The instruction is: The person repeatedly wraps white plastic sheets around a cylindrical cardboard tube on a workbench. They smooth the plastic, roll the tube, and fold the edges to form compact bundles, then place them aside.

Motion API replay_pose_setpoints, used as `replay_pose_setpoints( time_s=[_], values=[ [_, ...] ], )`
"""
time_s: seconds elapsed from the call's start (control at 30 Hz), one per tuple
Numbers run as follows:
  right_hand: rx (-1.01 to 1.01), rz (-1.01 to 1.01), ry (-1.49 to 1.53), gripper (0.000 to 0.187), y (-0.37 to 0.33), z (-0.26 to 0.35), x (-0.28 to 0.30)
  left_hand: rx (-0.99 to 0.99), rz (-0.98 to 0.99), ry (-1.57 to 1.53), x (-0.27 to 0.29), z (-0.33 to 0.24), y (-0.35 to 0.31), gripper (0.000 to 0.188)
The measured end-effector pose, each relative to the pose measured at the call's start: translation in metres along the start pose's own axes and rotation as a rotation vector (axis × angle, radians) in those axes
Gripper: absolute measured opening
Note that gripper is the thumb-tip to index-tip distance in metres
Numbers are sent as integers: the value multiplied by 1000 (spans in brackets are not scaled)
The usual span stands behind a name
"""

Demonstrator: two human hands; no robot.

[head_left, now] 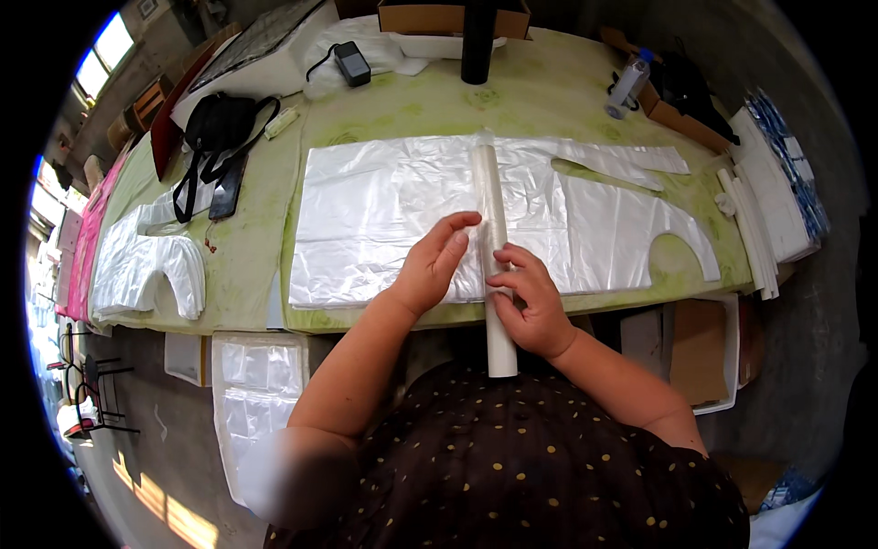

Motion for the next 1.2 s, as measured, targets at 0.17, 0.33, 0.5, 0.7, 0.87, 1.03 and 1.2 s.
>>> replay_pose_setpoints(
  time_s=[0.17, 0.33, 0.5, 0.7, 0.87, 1.03, 1.2],
  values=[
    [134, 268, 66, 19, 14, 24, -25, -185, -108, 8, 6, -22, -2, 48],
    [192, 341, 299, 15, 31, 43, -54, -202, 302, 577, -1, -44, -10, 51],
    [371, 360, 338, 17, 15, 67, -38, -201, 206, 794, 31, -35, -38, 49],
    [231, 197, 329, 21, -5, 57, -10, -223, -140, 903, 52, -59, -72, 37],
    [256, 212, 351, 19, -10, 57, -5, 156, -230, 1126, 77, -47, -86, 36],
    [210, 223, 407, 20, -21, 49, -7, -101, -561, 1135, 78, -92, -79, 55],
    [281, 239, 406, 19, -18, 61, 2, 540, -300, 1291, 88, -15, -68, 86]
  ],
)
Point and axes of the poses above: each hand's wrist, its own y-axis towards the middle knuckle, its own x-axis out of the back of the hand, z = x × y, the point moved 7 cm from there along y, towards the middle knuckle, and after that the axes turned 9 degrees about x, right-handed, at the moved point
